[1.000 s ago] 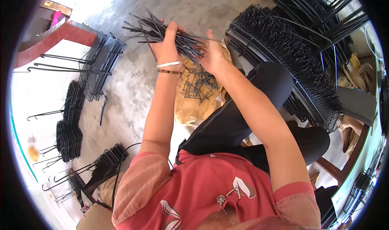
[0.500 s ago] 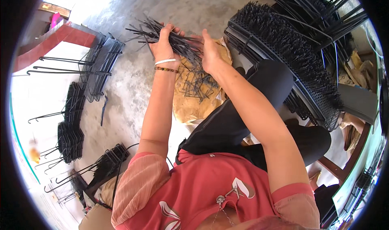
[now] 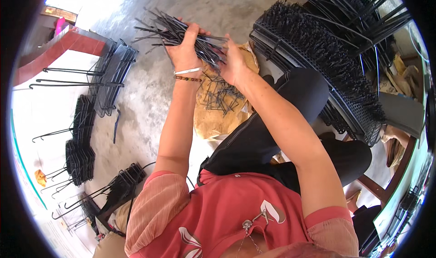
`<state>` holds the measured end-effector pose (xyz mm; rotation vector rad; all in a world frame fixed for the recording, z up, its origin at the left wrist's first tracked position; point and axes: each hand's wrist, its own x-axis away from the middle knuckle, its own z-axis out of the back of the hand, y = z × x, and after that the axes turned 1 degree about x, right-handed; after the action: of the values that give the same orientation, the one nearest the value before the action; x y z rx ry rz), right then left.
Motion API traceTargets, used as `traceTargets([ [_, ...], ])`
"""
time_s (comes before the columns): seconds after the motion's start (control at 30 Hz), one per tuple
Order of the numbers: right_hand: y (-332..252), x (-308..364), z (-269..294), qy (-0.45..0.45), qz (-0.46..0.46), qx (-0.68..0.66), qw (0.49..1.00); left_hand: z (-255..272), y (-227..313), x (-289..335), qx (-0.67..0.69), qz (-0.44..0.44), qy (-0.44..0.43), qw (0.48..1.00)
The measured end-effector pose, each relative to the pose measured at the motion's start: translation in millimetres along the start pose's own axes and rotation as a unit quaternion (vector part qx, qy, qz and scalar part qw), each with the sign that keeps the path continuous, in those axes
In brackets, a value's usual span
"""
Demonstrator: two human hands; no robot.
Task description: Insert bundles of plastic bristles into a perforated brush base.
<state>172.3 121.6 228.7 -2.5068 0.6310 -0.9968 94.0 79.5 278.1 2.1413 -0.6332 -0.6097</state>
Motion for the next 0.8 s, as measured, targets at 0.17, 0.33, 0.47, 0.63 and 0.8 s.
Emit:
traceTargets([
  [0.17, -8, 16, -7, -0.068, -0.012, -0.074, 0.995, 7, 1, -5, 0.045, 0.011, 0.025, 0.999],
  [0.33, -8, 10, -4, -0.103, 0.024, -0.069, 0.992, 28, -14, -6, 0.009, 0.028, 0.062, 0.998],
  [0.47, 4, 4, -1, -0.084, 0.06, -0.028, 0.994, 20, -12, -4, -0.035, 0.009, 0.08, 0.996],
  [0.63, 7, -2, 0, -0.035, 0.039, -0.042, 0.998, 16, -12, -2, -0.236, -0.033, -0.013, 0.971],
  [0.8, 3, 8, 0, -0.012, 0.129, 0.012, 0.992, 15, -18, 2, -0.123, 0.03, 0.021, 0.992],
])
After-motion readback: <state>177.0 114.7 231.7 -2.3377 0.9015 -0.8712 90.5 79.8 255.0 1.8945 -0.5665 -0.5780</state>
